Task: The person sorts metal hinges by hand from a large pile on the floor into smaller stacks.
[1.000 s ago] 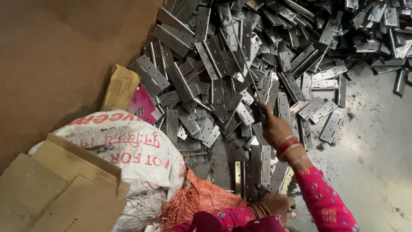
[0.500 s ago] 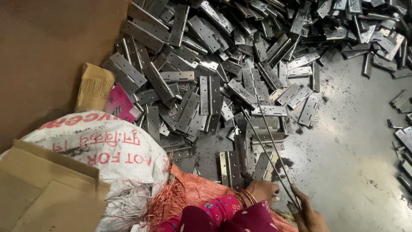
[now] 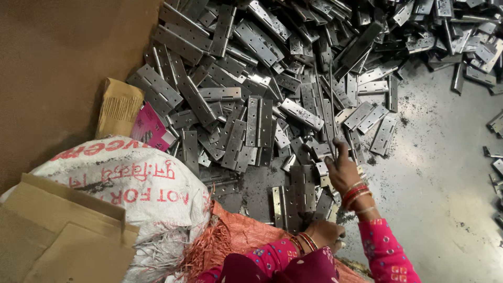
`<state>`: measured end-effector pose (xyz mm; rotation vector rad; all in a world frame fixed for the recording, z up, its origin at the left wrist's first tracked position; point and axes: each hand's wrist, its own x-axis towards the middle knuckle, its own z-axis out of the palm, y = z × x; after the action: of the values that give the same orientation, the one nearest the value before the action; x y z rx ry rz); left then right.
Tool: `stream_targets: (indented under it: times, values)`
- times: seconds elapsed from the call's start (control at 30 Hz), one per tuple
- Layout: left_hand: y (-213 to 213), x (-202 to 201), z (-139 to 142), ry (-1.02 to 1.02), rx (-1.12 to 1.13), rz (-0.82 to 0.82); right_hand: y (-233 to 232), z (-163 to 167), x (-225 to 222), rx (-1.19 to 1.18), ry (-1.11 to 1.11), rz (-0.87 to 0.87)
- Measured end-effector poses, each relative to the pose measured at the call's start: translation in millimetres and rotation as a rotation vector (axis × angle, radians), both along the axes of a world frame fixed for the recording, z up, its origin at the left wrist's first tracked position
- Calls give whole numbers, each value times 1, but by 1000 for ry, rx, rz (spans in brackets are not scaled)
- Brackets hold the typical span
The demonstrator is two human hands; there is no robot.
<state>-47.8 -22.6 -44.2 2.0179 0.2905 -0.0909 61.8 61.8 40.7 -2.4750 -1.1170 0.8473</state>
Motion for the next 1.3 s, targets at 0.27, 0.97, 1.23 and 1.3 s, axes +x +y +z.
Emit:
stream_targets:
  times: [0.27, 0.97, 1.23, 1.3]
  values:
    - [-10, 9, -22, 60, -22, 11, -168, -25, 11, 18, 183, 66]
    - [8, -7, -1, -63, -29, 7, 14, 46, 54, 131, 149, -475]
    - [-5, -1, -23, -38, 4, 40, -101, 9, 40, 46, 297, -369]
    - [-13, 3, -37, -16, -24, 42, -169, -1, 29, 68, 357, -350]
